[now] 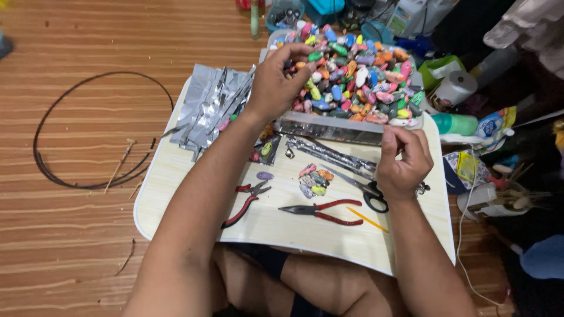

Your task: Assembling small colorful fishing lures using pliers and scissors

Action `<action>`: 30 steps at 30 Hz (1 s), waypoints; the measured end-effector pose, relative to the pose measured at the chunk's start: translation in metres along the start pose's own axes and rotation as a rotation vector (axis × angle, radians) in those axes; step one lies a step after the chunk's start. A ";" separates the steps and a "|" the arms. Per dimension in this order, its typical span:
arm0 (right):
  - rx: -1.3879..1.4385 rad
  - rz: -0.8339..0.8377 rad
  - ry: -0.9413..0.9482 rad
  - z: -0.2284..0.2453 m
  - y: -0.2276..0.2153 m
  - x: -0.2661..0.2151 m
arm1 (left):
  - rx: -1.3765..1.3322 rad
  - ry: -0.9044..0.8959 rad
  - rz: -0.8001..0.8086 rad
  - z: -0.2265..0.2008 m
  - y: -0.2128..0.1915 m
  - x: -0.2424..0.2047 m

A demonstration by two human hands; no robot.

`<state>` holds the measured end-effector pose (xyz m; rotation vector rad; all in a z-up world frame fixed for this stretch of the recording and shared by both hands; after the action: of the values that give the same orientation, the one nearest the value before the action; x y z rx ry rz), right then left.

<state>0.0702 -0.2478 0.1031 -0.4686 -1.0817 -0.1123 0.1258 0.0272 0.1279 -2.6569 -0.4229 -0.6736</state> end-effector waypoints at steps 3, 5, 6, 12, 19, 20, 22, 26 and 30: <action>0.024 0.008 -0.024 0.004 0.001 0.003 | 0.024 0.061 -0.019 0.004 0.001 0.003; 0.019 0.013 -0.034 0.004 0.001 0.002 | 0.017 0.056 -0.018 0.008 0.002 0.002; 0.014 0.013 -0.050 0.005 0.001 0.003 | 0.010 0.060 -0.020 0.008 0.002 0.003; 0.055 0.010 -0.046 0.004 0.002 0.002 | -0.052 0.052 -0.028 0.005 -0.002 0.001; 0.053 0.012 -0.055 0.003 0.002 0.001 | -0.049 0.060 -0.011 0.005 -0.001 0.001; 0.056 0.013 -0.054 0.003 0.002 0.001 | -0.044 0.067 -0.010 0.005 0.000 0.001; 0.059 0.016 -0.053 0.003 0.003 0.001 | -0.039 0.072 -0.011 0.004 0.000 0.000; 0.047 0.017 -0.058 0.004 0.002 0.001 | -0.044 0.071 -0.008 0.003 0.001 0.001; 0.052 0.013 -0.058 0.003 0.002 0.001 | -0.048 0.085 -0.013 -0.006 -0.001 -0.003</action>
<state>0.0688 -0.2443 0.1042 -0.4344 -1.1358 -0.0597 0.1206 0.0252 0.1320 -2.6606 -0.4051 -0.8075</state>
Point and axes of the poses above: each hand's wrist, its own x-axis towards the middle knuckle, its own y-axis out of the palm, z = x × y, the point moved 9 cm from there along x, towards the middle knuckle, and after that the axes turned 10 degrees about -y, right-handed, at the moved point
